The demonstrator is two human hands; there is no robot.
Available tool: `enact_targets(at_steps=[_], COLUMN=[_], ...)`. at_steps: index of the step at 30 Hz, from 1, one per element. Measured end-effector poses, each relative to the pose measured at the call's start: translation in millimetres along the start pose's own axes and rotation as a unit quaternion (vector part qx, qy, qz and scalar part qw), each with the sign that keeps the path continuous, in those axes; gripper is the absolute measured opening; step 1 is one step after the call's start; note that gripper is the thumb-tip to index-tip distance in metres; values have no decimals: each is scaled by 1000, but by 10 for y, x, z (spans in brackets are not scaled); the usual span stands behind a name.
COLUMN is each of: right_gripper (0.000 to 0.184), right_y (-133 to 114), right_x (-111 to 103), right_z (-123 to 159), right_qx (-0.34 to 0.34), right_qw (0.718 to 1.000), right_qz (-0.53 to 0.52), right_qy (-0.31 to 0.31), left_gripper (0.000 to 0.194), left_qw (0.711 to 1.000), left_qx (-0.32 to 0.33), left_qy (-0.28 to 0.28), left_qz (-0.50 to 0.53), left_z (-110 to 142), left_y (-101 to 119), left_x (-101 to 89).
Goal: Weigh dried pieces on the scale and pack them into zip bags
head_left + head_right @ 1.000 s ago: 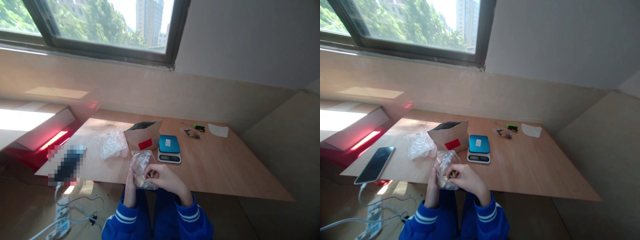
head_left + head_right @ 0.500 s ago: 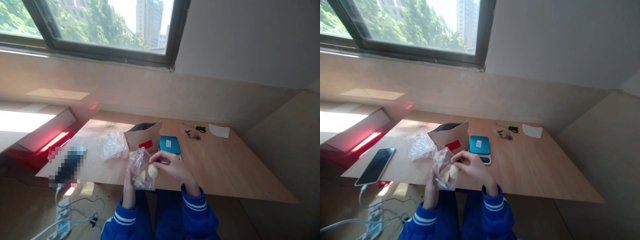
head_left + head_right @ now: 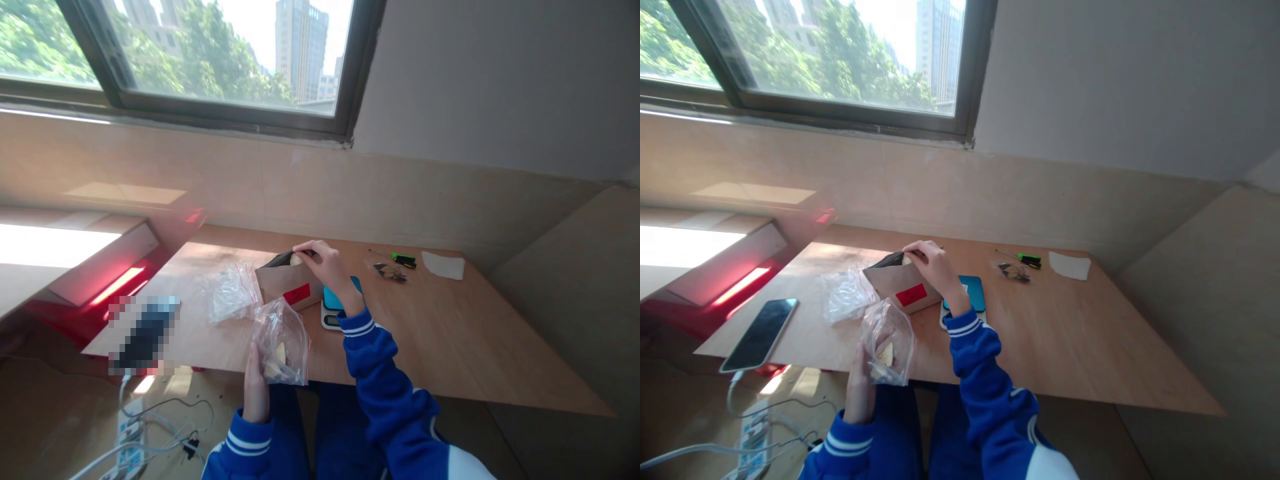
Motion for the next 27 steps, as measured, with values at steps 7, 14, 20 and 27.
enact_targets(at_steps=[7, 14, 20, 27], right_gripper=[43, 59, 63, 67], right_y=[-4, -45, 57, 0], right_x=[-84, -128, -30, -79], right_z=[143, 141, 33, -134], right_qx=[44, 47, 87, 101], right_qw=[974, 973, 965, 961], right_qz=[220, 227, 245, 250], right_qy=[-13, 1, -24, -59], left_gripper=[77, 75, 73, 75], left_qw=[1000, 1000, 1000, 1000], left_qx=[-2, -9, -14, -1], left_qy=[10, 6, 7, 16], left_qz=[-7, -2, -2, 4], left_z=[7, -10, 20, 36], left_y=[-8, -72, -45, -13], left_x=[-29, -38, -11, -29])
Point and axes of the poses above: each hand's wrist, its own z-axis away from the middle knuckle, its own x-axis out of the palm, y = z × x, the point moved 10 cm from there along -z, towards the middle knuckle, and after that the axes turned 14 degrees about -y, right-handed, at the moved point
